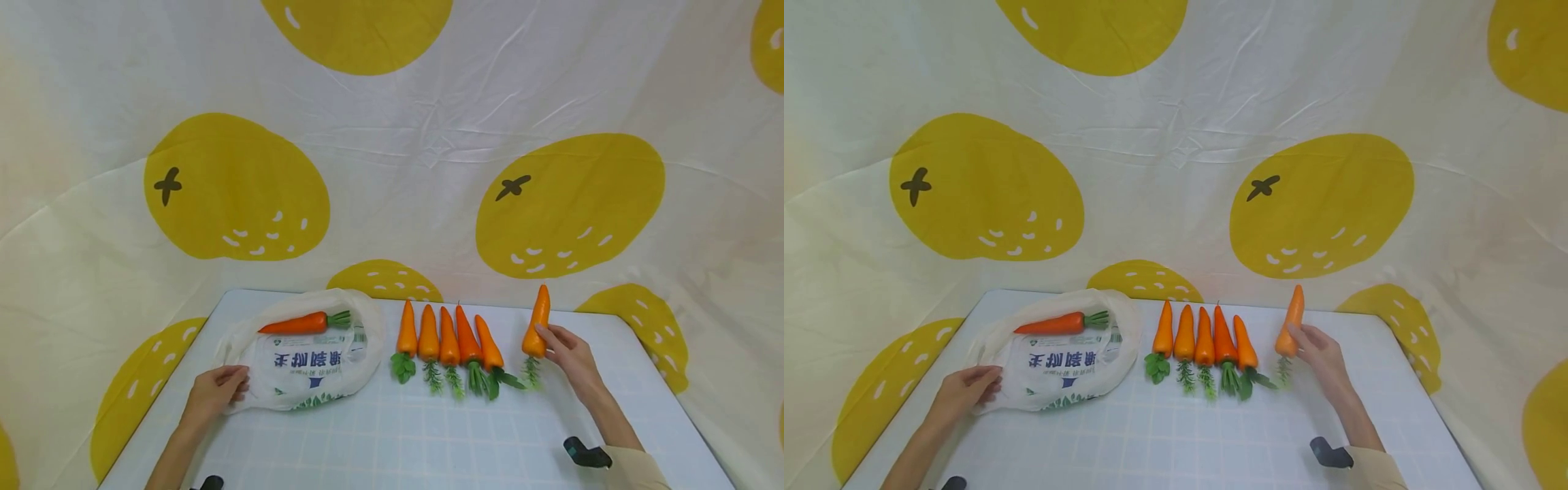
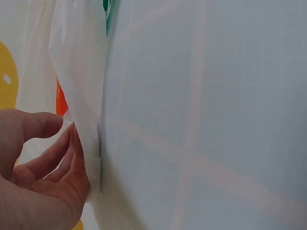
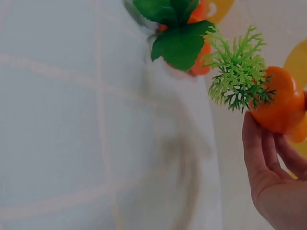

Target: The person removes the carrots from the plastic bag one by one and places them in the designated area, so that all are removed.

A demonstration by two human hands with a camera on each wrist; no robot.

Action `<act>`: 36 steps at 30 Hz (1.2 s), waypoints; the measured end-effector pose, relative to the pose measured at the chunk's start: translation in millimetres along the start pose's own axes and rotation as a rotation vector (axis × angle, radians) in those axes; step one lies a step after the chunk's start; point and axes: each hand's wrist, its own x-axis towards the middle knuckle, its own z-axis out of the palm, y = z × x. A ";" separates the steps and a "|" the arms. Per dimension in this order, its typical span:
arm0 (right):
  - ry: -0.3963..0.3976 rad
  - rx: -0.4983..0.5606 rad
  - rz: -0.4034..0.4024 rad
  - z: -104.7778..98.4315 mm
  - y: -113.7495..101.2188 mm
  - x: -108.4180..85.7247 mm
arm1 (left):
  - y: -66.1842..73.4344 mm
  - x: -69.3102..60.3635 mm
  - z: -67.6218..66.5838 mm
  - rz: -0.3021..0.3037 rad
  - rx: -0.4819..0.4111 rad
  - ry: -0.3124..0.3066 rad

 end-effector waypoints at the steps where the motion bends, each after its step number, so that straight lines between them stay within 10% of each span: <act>1: 0.001 -0.012 0.004 -0.7 0.7 0.5 | -0.1 0.4 0.0 -0.003 0.003 0.000; 36: -0.024 -0.266 0.048 21.9 25.4 4.8 | 5.2 -5.1 4.8 0.011 0.055 0.003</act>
